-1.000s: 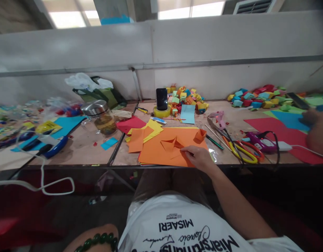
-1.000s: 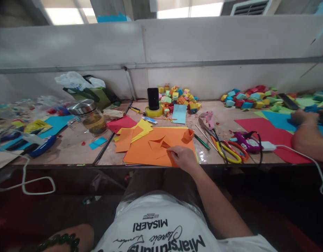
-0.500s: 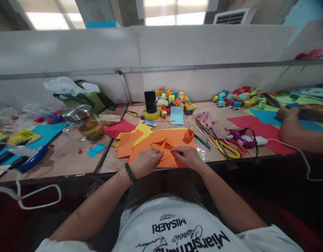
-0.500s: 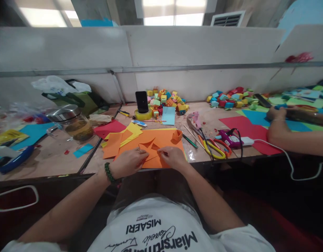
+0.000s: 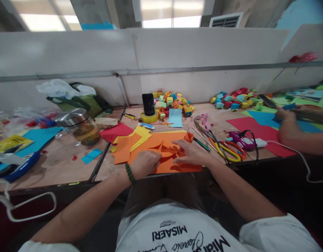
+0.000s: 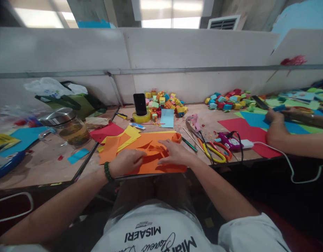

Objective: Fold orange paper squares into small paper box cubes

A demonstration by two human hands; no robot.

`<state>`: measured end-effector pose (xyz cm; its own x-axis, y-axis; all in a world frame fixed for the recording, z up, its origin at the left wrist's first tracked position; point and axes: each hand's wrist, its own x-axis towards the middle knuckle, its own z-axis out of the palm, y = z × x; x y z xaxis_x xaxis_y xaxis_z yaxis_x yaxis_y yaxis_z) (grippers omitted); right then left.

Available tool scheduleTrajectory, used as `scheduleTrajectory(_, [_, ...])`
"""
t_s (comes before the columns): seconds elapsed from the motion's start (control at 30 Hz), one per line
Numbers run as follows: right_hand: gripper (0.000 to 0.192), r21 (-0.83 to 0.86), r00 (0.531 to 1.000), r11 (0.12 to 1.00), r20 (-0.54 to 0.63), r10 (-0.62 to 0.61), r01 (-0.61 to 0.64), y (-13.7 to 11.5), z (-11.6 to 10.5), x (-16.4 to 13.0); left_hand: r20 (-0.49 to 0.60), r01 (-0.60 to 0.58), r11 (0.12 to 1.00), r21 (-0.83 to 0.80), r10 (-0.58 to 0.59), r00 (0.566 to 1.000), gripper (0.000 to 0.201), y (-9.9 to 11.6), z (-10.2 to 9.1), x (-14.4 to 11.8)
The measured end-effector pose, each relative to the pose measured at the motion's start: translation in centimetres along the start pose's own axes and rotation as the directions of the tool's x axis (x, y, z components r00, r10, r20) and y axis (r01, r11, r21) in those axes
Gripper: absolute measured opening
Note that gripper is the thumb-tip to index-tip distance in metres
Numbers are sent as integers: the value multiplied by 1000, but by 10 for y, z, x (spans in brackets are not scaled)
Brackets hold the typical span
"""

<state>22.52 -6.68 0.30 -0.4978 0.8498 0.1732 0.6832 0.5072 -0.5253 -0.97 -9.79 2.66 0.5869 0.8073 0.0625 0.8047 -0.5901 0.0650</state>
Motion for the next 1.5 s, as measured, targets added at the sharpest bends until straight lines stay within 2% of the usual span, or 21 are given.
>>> scheduleTrajectory(0.07, [76, 103, 1000, 995, -21, 13, -11, 2, 3, 8, -110, 60, 980, -192, -82, 991, 20, -14, -3, 5])
scheduleTrajectory(0.13, [62, 280, 997, 960, -67, 25, -5, 4, 8, 23, -172, 56, 916, -398, -135, 976, 23, -28, -9, 12])
scheduleTrajectory(0.23, [38, 526, 990, 849, -135, 31, 45, -1, 10, 53, -310, -32, 831, -556, -171, 935, 24, -49, -25, 24])
scheduleTrajectory(0.3, [33, 526, 964, 838, -266, -4, 148, -8, 3, 74, -438, -111, 798, -592, -203, 876, 26, -64, -36, 34])
scheduleTrajectory(0.37, [29, 434, 911, 860, -404, -81, 269, -15, -7, 92, -492, -115, 759, -641, -292, 820, 52, -81, -42, 44])
scheduleTrajectory(0.4, [28, 375, 881, 870, -455, -129, 321, -18, -10, 100, -459, -98, 718, -689, -327, 826, 68, -89, -42, 49])
scheduleTrajectory(0.43, [26, 322, 855, 875, -489, -174, 362, -19, -12, 107, -385, -84, 651, -755, -336, 860, 80, -97, -40, 53])
scheduleTrajectory(0.5, [26, 250, 824, 878, -516, -235, 408, -17, -7, 117, -243, -72, 476, -876, -307, 920, 90, -108, -31, 59])
scheduleTrajectory(0.57, [27, 229, 817, 879, -518, -254, 419, -10, 6, 122, -204, -118, 320, -940, -249, 947, 86, -114, -17, 62])
scheduleTrajectory(0.67, [26, 202, 804, 867, -511, -304, 457, 3, 27, 123, -209, -167, 192, -967, -222, 952, 64, -115, 2, 61])
scheduleTrajectory(0.73, [24, 186, 808, 862, -483, -337, 471, 9, 34, 121, -187, -148, 175, -973, -230, 955, 54, -114, 10, 58])
scheduleTrajectory(0.8, [23, 176, 818, 863, -451, -357, 474, 11, 36, 119, -160, -123, 169, -978, -227, 961, 54, -112, 15, 56])
scheduleTrajectory(0.93, [26, 221, 824, 857, -462, -328, 465, 11, 34, 117, -162, -155, 51, -987, -206, 965, 76, -106, 17, 55])
scheduleTrajectory(1.0, [27, 273, 826, 842, -478, -301, 465, 10, 35, 116, -175, -177, 12, -984, -220, 960, 78, -104, 18, 56])
scheduleTrajectory(1.07, [29, 294, 835, 838, -463, -297, 460, 8, 35, 114, -180, -176, 37, -984, -241, 954, 66, -103, 20, 56])
scheduleTrajectory(1.2, [41, 207, 838, 862, -420, -349, 462, 2, 31, 110, -138, -114, 95, -989, -314, 939, 33, -102, 26, 57])
scheduleTrajectory(1.33, [19, 224, 812, 831, -447, -376, 508, -2, 31, 111, -129, -114, 61, -992, -407, 904, 36, -101, 26, 57])
scheduleTrajectory(1.5, [20, 393, 848, 793, -456, -271, 465, -1, 38, 117, -131, -149, -7, -989, -437, 890, 39, -99, 24, 56])
